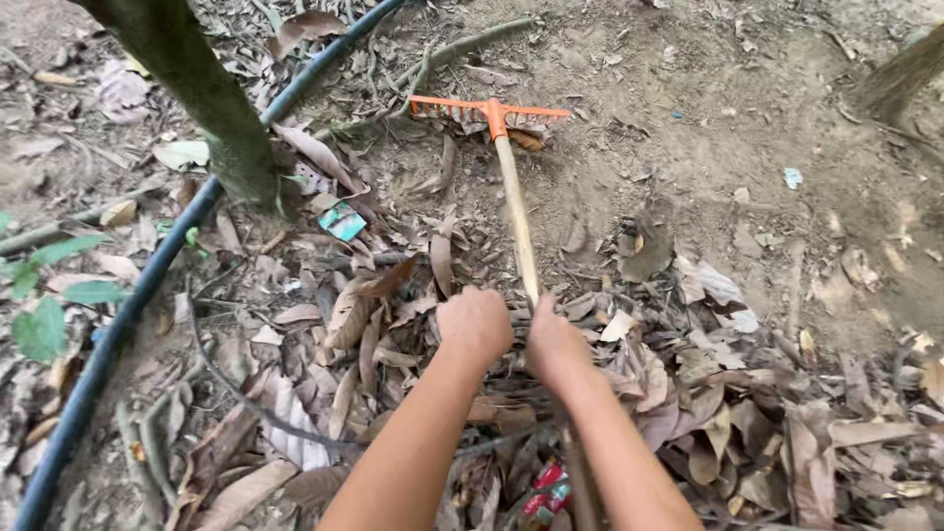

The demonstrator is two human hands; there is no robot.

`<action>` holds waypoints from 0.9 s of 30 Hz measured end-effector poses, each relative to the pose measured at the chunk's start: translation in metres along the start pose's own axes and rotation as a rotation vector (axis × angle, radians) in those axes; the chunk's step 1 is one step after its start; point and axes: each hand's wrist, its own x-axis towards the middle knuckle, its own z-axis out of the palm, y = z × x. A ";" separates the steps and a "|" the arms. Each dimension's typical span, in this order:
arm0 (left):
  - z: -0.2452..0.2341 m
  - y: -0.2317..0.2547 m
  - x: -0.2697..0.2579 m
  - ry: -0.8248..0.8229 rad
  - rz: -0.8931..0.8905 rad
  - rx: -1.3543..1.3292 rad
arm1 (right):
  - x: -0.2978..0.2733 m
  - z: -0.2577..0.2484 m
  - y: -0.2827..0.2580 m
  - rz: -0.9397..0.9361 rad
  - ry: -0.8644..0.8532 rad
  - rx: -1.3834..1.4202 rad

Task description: The person uses a rake and their hands to gather dry leaves into a pile and then places the leaves into a large yellow bag.

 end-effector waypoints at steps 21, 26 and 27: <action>0.040 -0.087 0.010 -0.248 -0.089 0.028 | 0.015 -0.032 0.004 0.299 -0.193 0.868; 0.031 -0.066 0.013 -0.318 -0.036 0.062 | 0.020 -0.053 -0.011 0.180 0.046 0.641; 0.029 -0.065 0.015 -0.320 -0.046 0.060 | 0.018 -0.050 -0.012 0.175 0.038 0.641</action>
